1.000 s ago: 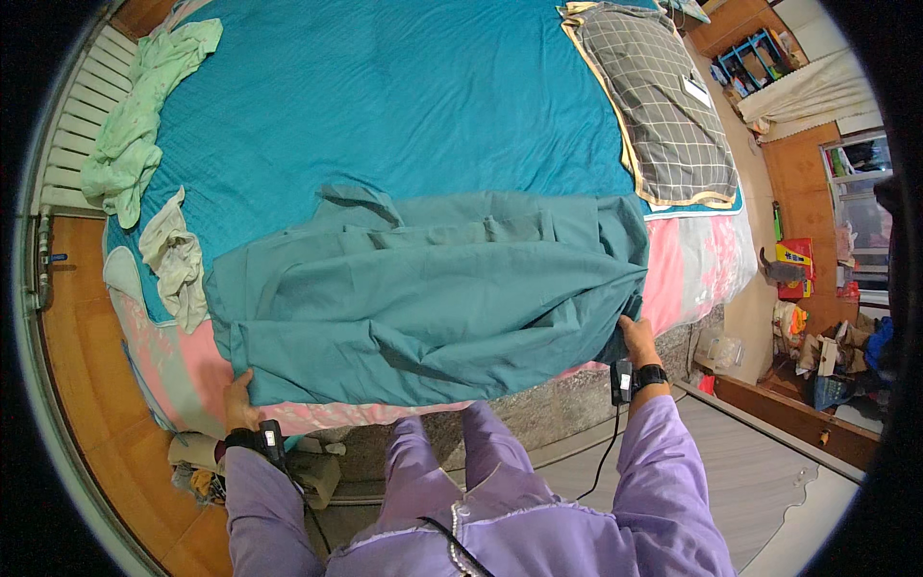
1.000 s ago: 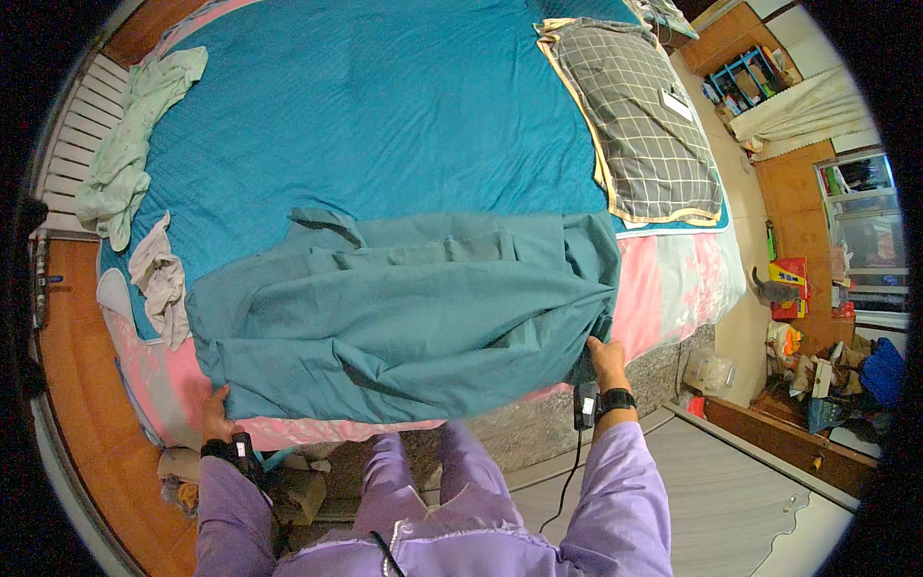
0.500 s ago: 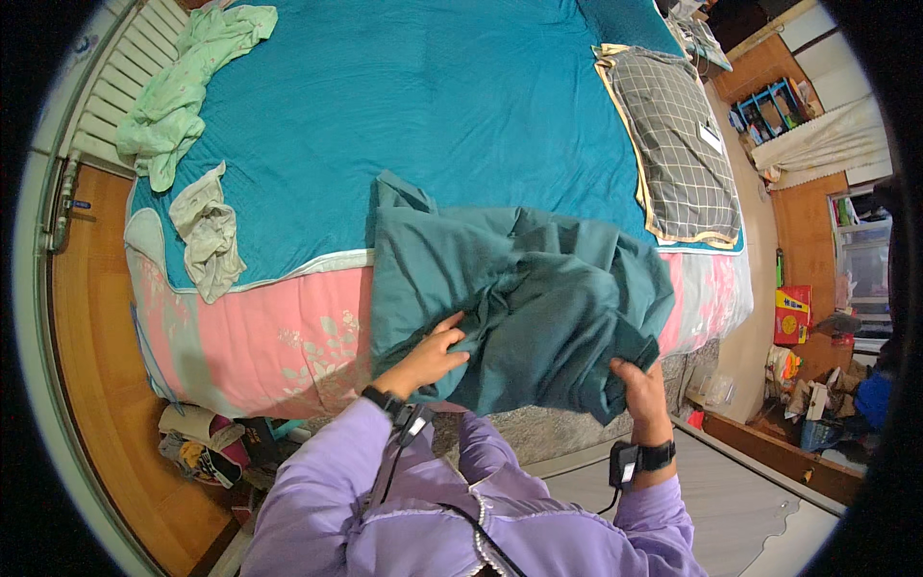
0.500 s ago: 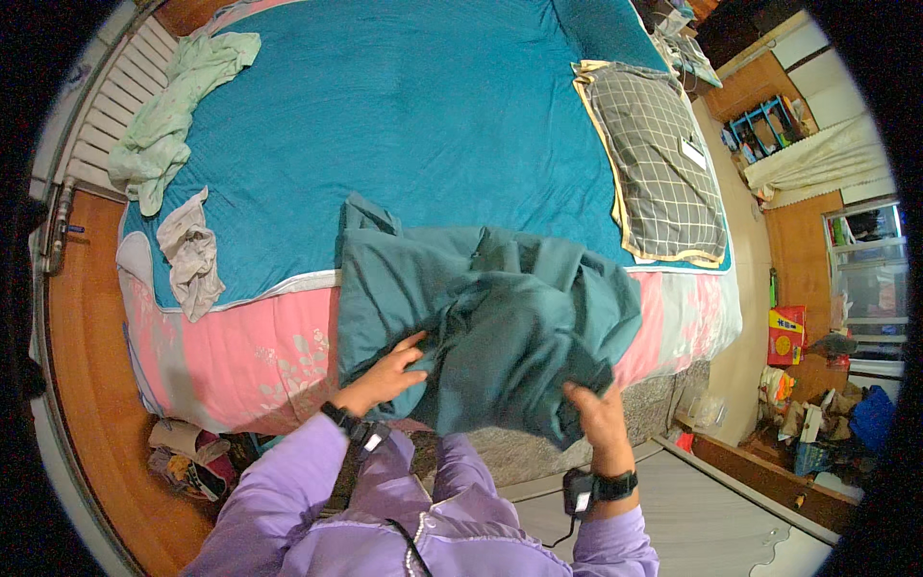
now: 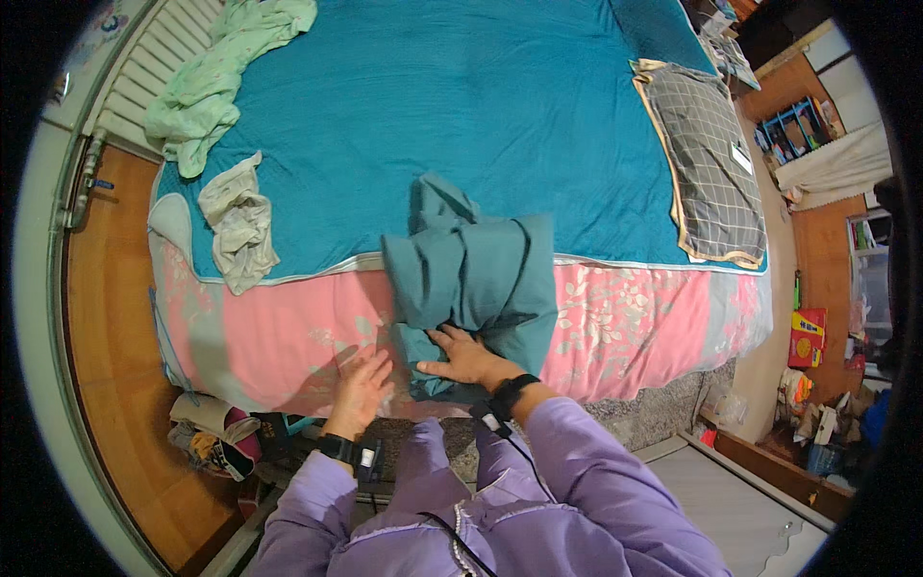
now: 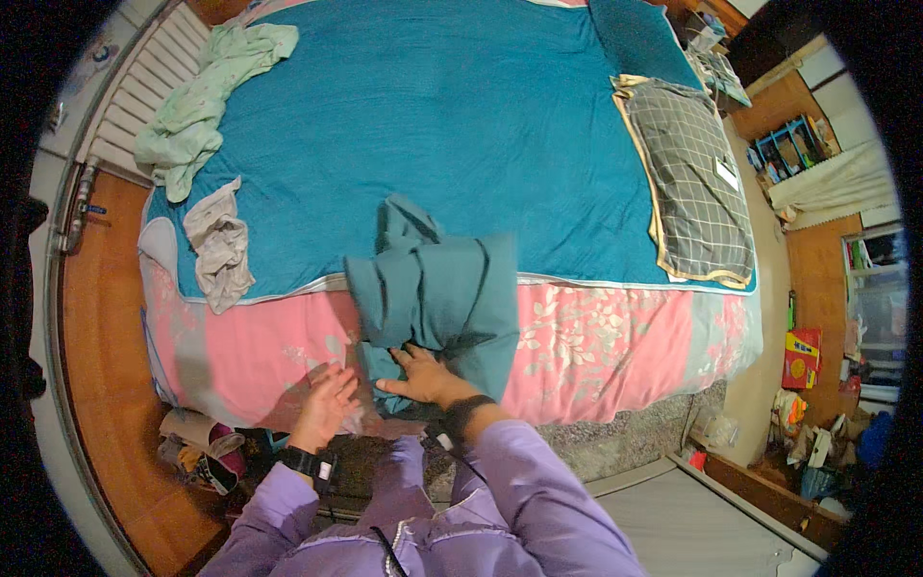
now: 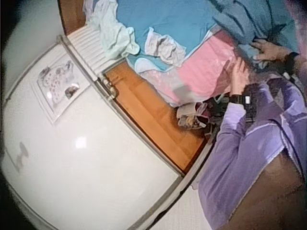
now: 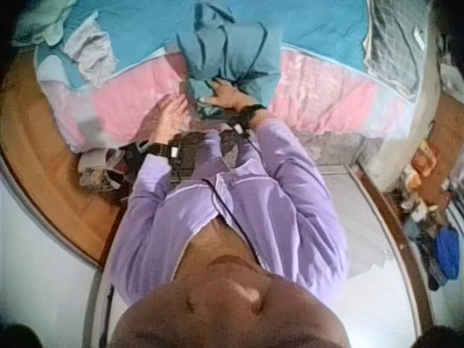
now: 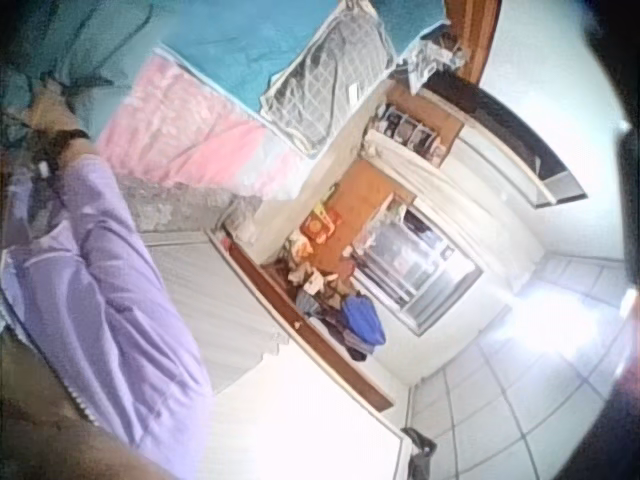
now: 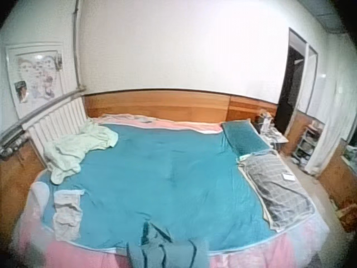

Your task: The person walks through a cluttered living area and bedroom, picks up various items including plastic bags and a box, and then folds a large teal sheet on a bed. The person also handles a power strip and plugs in a device.

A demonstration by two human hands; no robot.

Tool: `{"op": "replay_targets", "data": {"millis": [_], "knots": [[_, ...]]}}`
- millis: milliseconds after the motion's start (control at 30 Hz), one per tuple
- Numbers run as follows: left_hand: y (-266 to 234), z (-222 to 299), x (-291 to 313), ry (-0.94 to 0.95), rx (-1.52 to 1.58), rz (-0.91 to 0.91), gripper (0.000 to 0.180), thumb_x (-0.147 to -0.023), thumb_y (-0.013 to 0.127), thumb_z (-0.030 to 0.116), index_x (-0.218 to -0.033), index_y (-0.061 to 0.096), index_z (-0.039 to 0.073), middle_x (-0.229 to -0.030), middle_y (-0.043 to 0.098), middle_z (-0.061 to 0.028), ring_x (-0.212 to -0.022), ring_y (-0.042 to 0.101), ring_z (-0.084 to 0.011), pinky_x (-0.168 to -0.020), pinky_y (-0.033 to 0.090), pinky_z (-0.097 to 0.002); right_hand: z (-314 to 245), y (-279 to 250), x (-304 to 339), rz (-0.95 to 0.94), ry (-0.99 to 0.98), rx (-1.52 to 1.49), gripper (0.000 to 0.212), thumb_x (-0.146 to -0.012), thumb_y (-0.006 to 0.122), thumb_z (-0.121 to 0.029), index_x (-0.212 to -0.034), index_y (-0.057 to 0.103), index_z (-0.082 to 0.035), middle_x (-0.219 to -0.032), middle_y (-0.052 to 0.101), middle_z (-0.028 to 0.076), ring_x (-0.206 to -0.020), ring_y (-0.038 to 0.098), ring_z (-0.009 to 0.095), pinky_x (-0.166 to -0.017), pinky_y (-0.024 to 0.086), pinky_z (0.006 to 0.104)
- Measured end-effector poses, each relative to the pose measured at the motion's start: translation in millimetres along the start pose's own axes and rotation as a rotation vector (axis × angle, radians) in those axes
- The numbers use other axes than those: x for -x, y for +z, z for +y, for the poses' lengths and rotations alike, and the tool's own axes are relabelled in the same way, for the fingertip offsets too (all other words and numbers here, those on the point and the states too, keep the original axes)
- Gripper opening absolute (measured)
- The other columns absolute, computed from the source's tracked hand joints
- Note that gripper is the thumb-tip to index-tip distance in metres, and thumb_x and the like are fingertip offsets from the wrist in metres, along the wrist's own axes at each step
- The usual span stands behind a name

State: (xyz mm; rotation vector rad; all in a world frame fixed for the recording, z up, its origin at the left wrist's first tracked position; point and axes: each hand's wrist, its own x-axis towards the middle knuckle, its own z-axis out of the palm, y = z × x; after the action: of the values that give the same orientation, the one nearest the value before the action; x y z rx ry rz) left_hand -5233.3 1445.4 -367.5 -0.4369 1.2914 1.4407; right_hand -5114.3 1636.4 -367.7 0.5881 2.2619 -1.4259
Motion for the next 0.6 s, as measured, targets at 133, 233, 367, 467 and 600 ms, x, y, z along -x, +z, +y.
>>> {"op": "replay_targets", "data": {"millis": [133, 233, 367, 467, 600], "knots": [[2, -12, -2, 0.163, 0.002, -0.280, 0.038, -0.087, 0.054, 0.010, -0.125, 0.049, 0.008, -0.109, 0.058, -0.0004, -0.094, 0.055, -0.0111, -0.065, 0.044, -0.0255, 19, -34, 41, 0.614, -0.265, 0.046, 0.044, -0.072, 0.072, -0.022, -0.108, 0.057, -0.002, -0.106, 0.057, 0.017, -0.102, 0.053, 0.032, -0.085, 0.043, 0.0381], [3, -16, -2, -0.026, -0.011, -0.066, 0.045, -0.079, 0.064, 0.016, -0.121, 0.052, 0.009, -0.105, 0.059, -0.0005, -0.089, 0.054, -0.0125, -0.072, 0.044, -0.0264, 49, -59, 62, 1.226, -0.112, 0.177, 0.045, -0.069, 0.073, -0.012, -0.105, 0.051, 0.004, -0.103, 0.053, 0.016, -0.096, 0.052, 0.029, -0.083, 0.042, 0.0365], [-7, -18, 19, 0.104, -0.003, -0.209, 0.046, -0.081, 0.059, 0.010, -0.126, 0.048, 0.010, -0.107, 0.057, -0.0002, -0.091, 0.052, -0.0127, -0.074, 0.044, -0.0276, 95, -53, 53, 0.554, 0.554, -0.699, 0.047, -0.076, 0.072, -0.026, -0.105, 0.054, 0.006, -0.094, 0.060, 0.013, -0.081, 0.059, 0.024, -0.070, 0.049, 0.0360], [-35, -31, 52, -0.024, 0.083, -0.092, 0.048, -0.085, 0.058, 0.012, -0.129, 0.043, 0.006, -0.118, 0.053, -0.0034, -0.106, 0.052, -0.0152, -0.086, 0.043, -0.0298, 112, -49, 41, 0.458, 0.614, -0.963, 0.050, -0.074, 0.073, -0.029, -0.104, 0.055, 0.007, -0.089, 0.061, 0.012, -0.072, 0.060, 0.023, -0.063, 0.049, 0.0368], [-93, -48, 102, 0.112, 0.094, -0.078, 0.044, -0.091, 0.052, 0.019, -0.130, 0.039, 0.003, -0.123, 0.050, -0.0119, -0.110, 0.053, -0.0195, -0.089, 0.044, -0.0319, 93, -50, 30, 0.349, 0.361, -0.945, 0.045, -0.068, 0.069, -0.012, -0.108, 0.054, 0.002, -0.096, 0.059, 0.010, -0.081, 0.057, 0.025, -0.071, 0.048, 0.0378]]}}
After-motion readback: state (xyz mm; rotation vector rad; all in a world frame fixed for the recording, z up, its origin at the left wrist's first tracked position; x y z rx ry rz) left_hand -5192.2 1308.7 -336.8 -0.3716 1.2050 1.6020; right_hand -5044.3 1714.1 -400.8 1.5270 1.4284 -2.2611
